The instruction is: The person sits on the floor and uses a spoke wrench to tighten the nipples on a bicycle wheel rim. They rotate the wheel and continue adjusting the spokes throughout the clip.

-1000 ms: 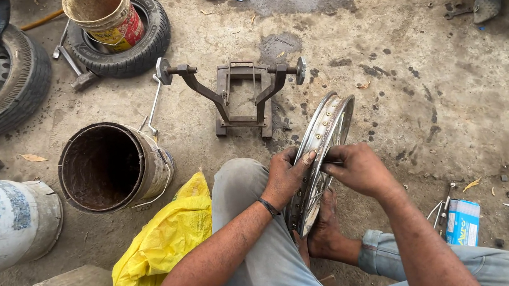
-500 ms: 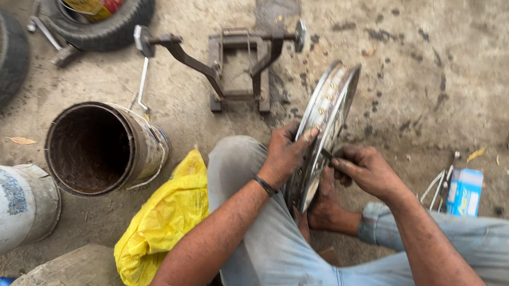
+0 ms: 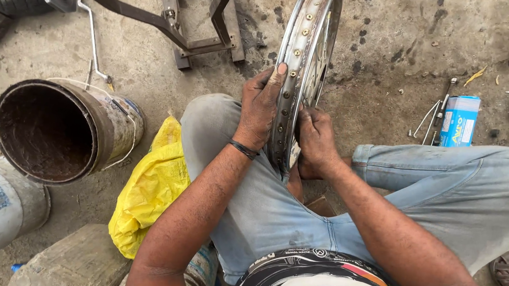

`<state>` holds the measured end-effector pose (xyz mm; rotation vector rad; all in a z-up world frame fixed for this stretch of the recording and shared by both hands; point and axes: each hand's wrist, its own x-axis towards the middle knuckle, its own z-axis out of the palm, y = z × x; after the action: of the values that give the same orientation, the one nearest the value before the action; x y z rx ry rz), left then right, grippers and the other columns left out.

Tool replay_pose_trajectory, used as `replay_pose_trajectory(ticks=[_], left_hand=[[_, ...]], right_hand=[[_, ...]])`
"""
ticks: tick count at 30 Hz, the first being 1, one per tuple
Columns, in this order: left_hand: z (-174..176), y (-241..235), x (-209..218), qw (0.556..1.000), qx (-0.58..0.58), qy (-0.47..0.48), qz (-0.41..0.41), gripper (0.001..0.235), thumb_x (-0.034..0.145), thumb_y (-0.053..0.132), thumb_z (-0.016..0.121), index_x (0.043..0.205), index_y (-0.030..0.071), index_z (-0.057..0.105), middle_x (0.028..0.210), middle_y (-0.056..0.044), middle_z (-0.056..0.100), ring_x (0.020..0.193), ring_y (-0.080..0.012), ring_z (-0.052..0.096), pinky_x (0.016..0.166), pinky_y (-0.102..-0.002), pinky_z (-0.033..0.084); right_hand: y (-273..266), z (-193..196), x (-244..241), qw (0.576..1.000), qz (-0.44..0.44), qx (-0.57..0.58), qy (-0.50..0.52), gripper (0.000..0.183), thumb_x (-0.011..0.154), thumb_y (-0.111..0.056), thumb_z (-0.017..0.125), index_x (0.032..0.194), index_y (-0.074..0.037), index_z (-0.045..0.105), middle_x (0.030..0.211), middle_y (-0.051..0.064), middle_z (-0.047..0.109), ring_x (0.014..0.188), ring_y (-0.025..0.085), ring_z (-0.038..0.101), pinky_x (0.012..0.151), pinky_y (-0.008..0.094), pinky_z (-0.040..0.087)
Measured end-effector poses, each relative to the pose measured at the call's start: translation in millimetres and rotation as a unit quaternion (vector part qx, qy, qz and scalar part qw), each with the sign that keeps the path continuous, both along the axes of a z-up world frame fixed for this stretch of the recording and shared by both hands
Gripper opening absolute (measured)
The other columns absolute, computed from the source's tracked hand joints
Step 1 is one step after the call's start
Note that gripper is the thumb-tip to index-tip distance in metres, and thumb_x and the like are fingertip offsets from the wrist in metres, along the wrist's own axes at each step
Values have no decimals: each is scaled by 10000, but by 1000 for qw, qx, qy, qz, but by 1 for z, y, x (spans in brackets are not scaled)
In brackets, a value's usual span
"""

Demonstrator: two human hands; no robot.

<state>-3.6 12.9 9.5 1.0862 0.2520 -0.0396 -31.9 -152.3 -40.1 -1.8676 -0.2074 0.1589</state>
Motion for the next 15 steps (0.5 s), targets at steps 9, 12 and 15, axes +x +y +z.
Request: replay_pose_trajectory(ticks=[9, 12, 15], left_hand=[[-3, -1, 2, 987, 160, -10, 19, 357, 970, 354, 724, 1017, 2, 748, 822, -35, 724, 704, -74, 652, 611, -234, 555], [-1, 0, 2, 982, 188, 4, 28, 338, 952, 340, 739, 1011, 7, 749, 830, -42, 731, 715, -73, 652, 612, -230, 548], [2, 2, -2, 987, 153, -19, 39, 324, 951, 321, 762, 1020, 5, 737, 879, -49, 727, 771, -71, 642, 658, -225, 546]], right_hand=[[-9, 60, 50, 949, 119, -280, 80, 380, 1084, -352, 508, 966, -57, 715, 726, 96, 683, 645, 176, 645, 656, 357, 544], [-29, 97, 80, 945, 117, -293, 89, 181, 974, -270, 698, 995, -102, 762, 866, 53, 746, 758, 158, 720, 742, 332, 629], [-38, 122, 99, 976, 104, -191, -5, 91, 964, -140, 742, 1012, -67, 718, 915, 60, 735, 810, 119, 720, 731, 293, 649]])
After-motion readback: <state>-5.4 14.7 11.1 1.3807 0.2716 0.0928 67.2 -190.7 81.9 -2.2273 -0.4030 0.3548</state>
